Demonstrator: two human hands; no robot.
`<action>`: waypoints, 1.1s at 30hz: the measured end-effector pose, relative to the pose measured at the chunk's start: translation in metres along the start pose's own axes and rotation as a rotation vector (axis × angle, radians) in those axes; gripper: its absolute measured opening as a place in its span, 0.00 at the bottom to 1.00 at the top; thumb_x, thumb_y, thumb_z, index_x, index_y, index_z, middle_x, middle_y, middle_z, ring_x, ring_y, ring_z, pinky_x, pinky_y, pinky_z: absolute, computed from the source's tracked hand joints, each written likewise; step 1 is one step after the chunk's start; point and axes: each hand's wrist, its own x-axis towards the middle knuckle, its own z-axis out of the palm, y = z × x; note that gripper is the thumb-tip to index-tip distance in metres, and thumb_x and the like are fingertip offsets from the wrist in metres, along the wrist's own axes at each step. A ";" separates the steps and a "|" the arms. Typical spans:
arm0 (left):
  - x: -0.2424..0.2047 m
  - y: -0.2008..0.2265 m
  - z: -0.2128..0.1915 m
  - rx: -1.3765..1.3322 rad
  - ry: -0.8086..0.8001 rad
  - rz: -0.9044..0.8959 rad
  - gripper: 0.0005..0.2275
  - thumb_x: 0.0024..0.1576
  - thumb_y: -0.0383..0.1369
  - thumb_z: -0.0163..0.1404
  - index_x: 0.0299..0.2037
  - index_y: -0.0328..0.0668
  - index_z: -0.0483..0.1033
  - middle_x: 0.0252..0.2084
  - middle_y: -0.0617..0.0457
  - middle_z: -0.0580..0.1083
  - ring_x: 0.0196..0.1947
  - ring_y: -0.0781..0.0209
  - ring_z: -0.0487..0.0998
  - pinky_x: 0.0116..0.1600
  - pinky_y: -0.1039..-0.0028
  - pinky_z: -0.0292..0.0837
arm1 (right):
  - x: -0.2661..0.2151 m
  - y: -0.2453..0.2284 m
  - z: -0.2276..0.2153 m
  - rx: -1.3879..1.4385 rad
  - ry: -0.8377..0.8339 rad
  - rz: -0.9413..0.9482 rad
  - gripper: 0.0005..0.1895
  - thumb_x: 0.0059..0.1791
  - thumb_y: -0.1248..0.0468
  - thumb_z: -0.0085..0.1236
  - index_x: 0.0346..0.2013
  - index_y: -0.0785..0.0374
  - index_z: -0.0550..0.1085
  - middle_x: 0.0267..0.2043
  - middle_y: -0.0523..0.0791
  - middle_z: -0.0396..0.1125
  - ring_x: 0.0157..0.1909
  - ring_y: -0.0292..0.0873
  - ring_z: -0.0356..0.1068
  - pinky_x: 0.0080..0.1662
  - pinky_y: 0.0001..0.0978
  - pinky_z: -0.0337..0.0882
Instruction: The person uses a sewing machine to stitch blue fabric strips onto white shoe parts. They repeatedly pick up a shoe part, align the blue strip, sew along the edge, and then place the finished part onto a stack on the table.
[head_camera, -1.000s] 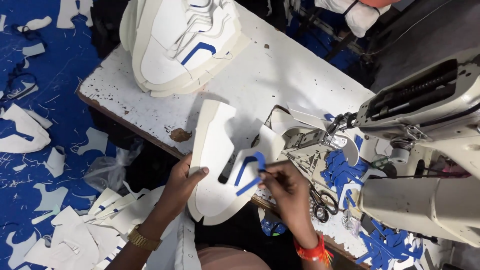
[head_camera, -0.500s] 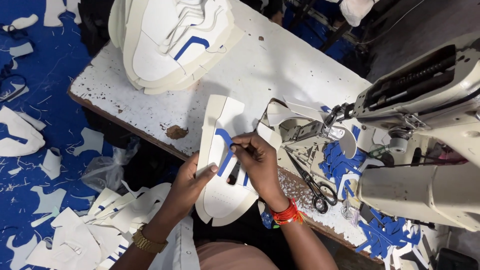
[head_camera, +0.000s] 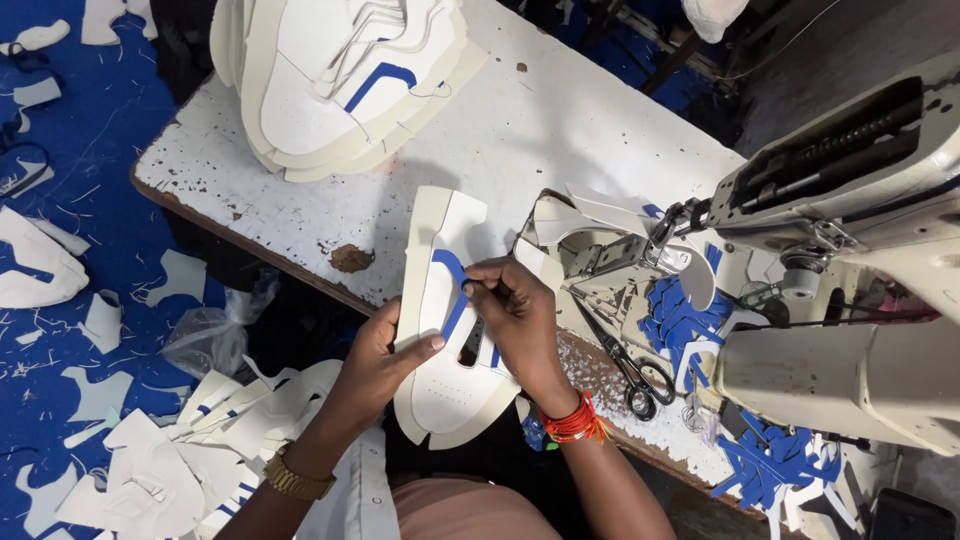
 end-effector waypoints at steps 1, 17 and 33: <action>0.000 0.000 0.000 -0.001 0.000 0.001 0.21 0.58 0.31 0.55 0.61 0.34 0.70 0.47 0.49 0.79 0.46 0.66 0.79 0.51 0.72 0.78 | 0.000 0.000 0.000 -0.001 -0.001 -0.002 0.08 0.51 0.78 0.56 0.45 0.73 0.75 0.41 0.45 0.74 0.41 0.33 0.72 0.45 0.24 0.73; 0.000 0.001 0.004 0.115 0.010 0.134 0.18 0.57 0.30 0.57 0.56 0.31 0.72 0.46 0.48 0.81 0.46 0.66 0.81 0.50 0.73 0.78 | -0.007 -0.014 -0.021 -0.233 0.155 -0.114 0.09 0.51 0.77 0.54 0.45 0.71 0.77 0.45 0.44 0.71 0.43 0.34 0.73 0.41 0.24 0.74; -0.005 0.007 0.014 0.089 -0.027 0.092 0.23 0.56 0.27 0.56 0.62 0.33 0.65 0.46 0.45 0.79 0.44 0.65 0.80 0.46 0.71 0.79 | -0.014 -0.013 -0.014 0.127 0.028 0.032 0.23 0.48 0.80 0.57 0.56 0.66 0.63 0.41 0.45 0.67 0.43 0.34 0.67 0.44 0.24 0.69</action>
